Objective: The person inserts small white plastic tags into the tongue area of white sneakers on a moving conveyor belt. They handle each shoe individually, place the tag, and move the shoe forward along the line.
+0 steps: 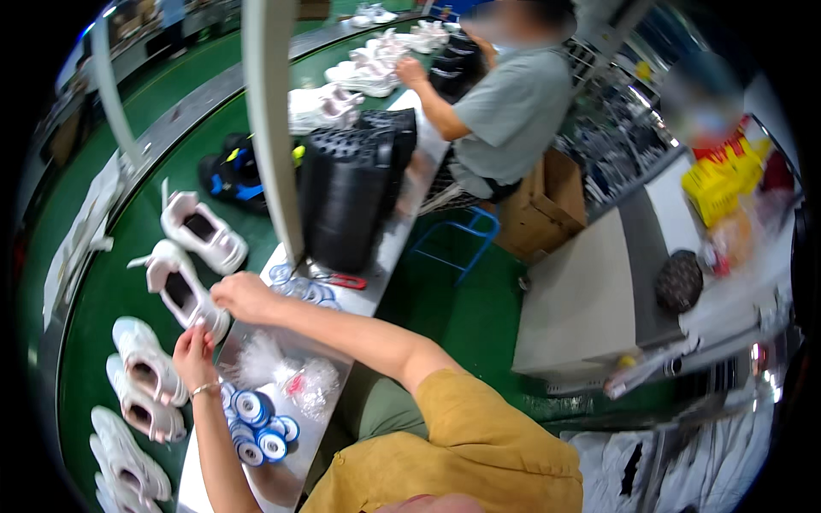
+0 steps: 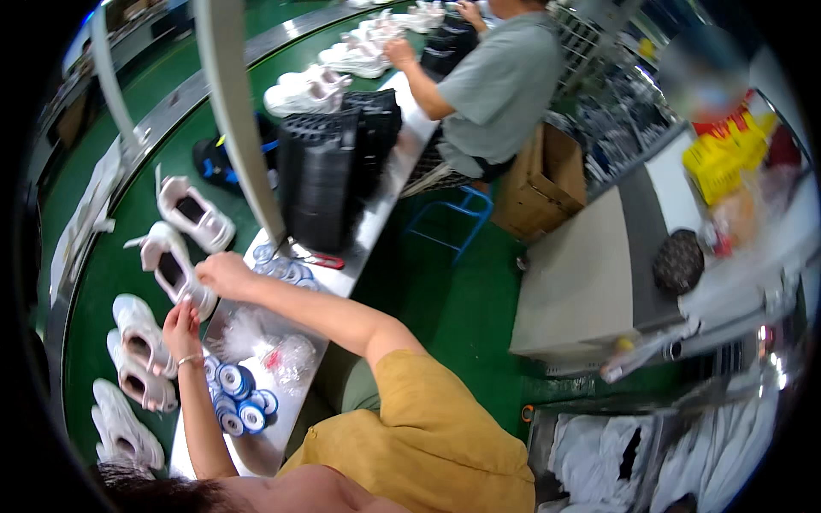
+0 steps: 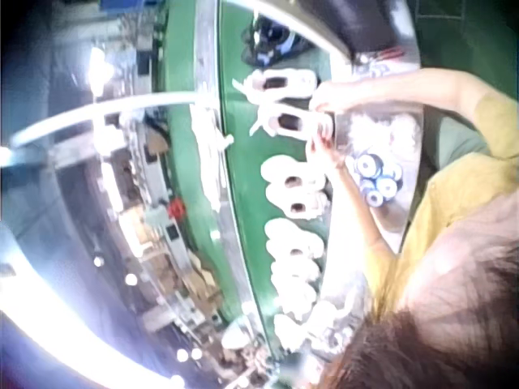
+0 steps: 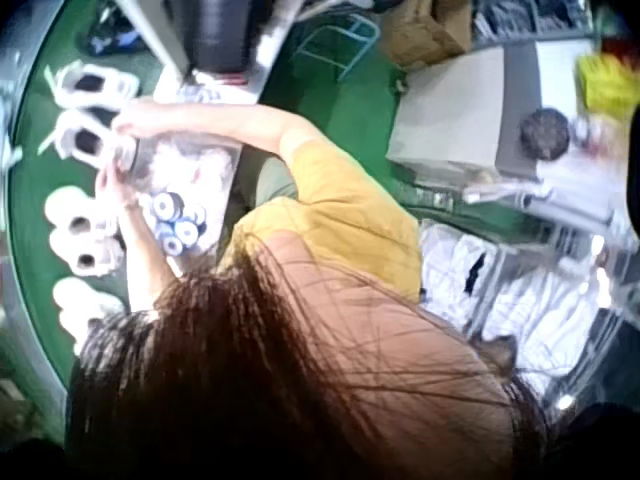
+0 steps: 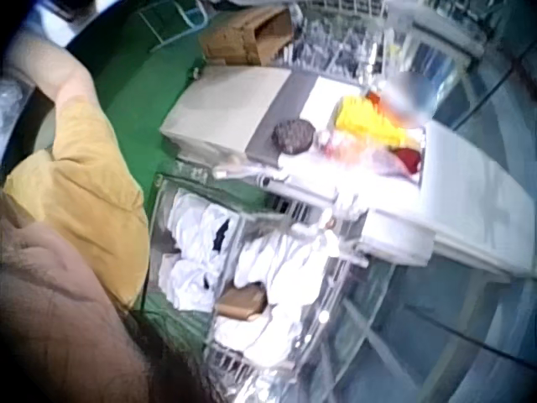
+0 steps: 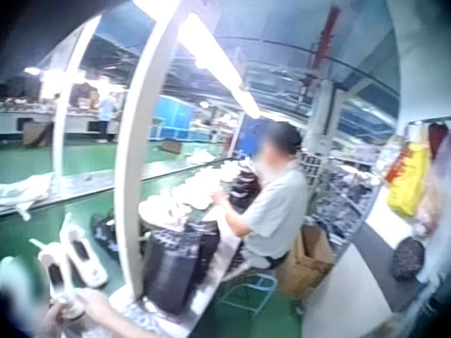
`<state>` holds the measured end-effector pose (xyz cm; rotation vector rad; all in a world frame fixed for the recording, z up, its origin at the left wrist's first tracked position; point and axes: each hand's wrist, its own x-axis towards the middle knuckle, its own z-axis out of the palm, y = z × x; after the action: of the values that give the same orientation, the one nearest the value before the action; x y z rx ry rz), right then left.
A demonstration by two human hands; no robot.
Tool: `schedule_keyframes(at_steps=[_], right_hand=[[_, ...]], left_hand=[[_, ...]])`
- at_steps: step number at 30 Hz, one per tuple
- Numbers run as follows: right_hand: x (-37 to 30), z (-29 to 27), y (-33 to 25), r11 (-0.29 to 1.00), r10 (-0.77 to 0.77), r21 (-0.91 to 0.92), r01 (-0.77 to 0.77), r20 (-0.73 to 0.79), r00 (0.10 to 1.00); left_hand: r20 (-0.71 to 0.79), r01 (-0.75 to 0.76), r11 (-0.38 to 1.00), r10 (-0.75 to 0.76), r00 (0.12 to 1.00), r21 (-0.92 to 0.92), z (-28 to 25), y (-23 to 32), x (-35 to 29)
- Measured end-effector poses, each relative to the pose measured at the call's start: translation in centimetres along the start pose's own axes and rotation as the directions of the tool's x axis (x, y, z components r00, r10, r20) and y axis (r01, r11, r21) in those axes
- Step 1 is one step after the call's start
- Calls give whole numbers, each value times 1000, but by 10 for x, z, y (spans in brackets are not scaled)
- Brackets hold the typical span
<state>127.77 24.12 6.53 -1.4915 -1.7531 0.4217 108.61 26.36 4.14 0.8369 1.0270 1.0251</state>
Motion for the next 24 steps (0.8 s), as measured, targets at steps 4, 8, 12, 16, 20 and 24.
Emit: schedule_keyframes(at_steps=[4,8,12,16,20,24], right_hand=[[-36,-50,-9,1000,29,-3,-29,63,998],[-48,-69,-21,999,34,-16,-32,104,994],[-58,-80,-30,1000,27,-2,-26,126,992],[-72,-100,-45,993,64,96,-71,70,995],[-83,-114,-57,997,-1,74,-2,33,999],[-83,-113,-73,993,-97,61,98,-18,995]], left_hand=[[22,6,1000,-6,1000,7,53,-9,-39],[49,6,1000,-5,999,-11,71,-15,-55],[59,-8,1000,8,998,6,78,-9,-70],[-47,-111,985,118,992,134,73,-5,-89],[-40,-343,872,380,924,350,72,17,-110],[80,-490,775,503,861,400,99,38,-129]])
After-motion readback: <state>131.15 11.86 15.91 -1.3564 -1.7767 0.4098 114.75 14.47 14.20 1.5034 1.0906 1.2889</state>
